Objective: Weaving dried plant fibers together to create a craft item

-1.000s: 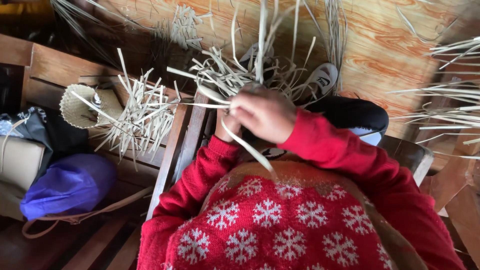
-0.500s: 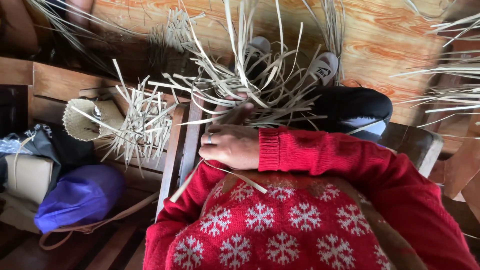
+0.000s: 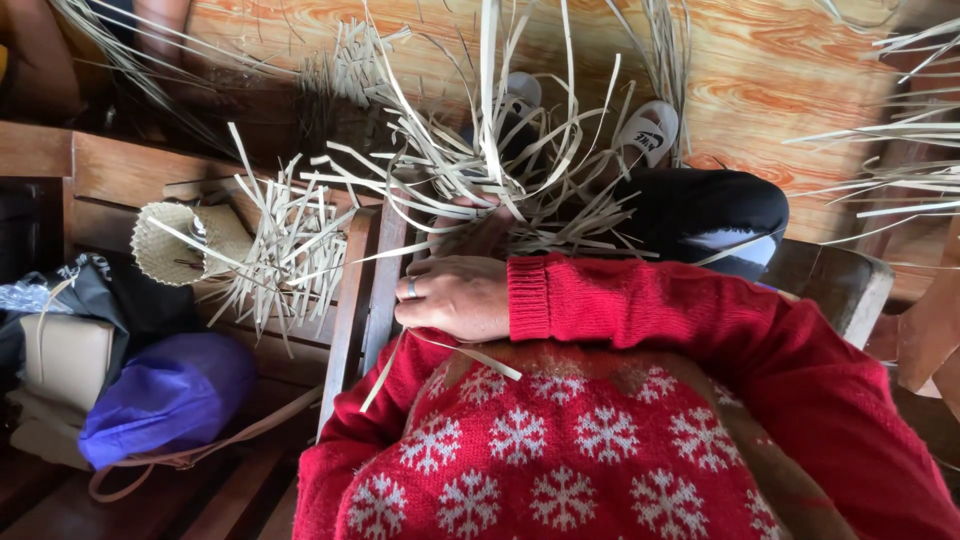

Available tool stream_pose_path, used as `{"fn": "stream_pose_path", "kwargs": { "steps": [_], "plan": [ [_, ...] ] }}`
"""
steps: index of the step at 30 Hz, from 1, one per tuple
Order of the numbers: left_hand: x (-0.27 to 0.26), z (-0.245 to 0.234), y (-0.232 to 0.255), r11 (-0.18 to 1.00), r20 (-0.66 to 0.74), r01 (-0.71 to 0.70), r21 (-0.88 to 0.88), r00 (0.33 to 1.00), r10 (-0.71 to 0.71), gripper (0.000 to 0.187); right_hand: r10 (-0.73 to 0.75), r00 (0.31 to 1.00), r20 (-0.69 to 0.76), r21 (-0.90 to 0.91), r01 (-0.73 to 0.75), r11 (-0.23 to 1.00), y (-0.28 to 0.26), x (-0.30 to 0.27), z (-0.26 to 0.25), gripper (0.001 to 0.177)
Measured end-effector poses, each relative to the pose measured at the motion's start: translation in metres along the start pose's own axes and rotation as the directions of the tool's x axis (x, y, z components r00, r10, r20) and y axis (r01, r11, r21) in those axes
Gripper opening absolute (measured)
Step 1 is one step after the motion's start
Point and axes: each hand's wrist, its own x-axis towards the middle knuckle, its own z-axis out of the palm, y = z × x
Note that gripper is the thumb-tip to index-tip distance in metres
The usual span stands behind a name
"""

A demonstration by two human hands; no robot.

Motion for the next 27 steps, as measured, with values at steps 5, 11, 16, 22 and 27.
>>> {"fn": "stream_pose_path", "kwargs": {
  "steps": [5,11,16,22,27],
  "plan": [
    [-0.003,0.003,-0.004,1.0,-0.043,-0.013,-0.018,0.999,0.012,0.026,-0.002,0.999,0.045,0.049,0.0,0.999,-0.009,0.002,-0.009,0.008],
    [-0.001,0.002,-0.009,0.998,-0.109,-0.041,-0.056,0.993,0.035,0.028,0.08,0.983,-0.165,0.184,-0.049,0.982,-0.01,-0.012,-0.061,0.012],
    [-0.005,-0.001,-0.016,0.995,-0.175,-0.049,-0.083,0.984,0.034,0.029,0.262,0.924,-0.278,-0.353,-0.352,0.867,0.009,-0.059,-0.1,0.007],
    [-0.006,-0.001,-0.022,0.989,-0.115,-0.044,-0.14,0.993,0.028,0.015,0.308,0.892,-0.331,-0.528,-0.446,0.723,0.015,-0.073,-0.104,0.007],
    [-0.005,-0.004,-0.031,0.996,-0.142,-0.009,-0.086,0.99,-0.003,0.024,0.342,0.82,-0.458,-0.39,-0.532,0.752,0.029,-0.082,-0.09,0.004]
  ]
}}
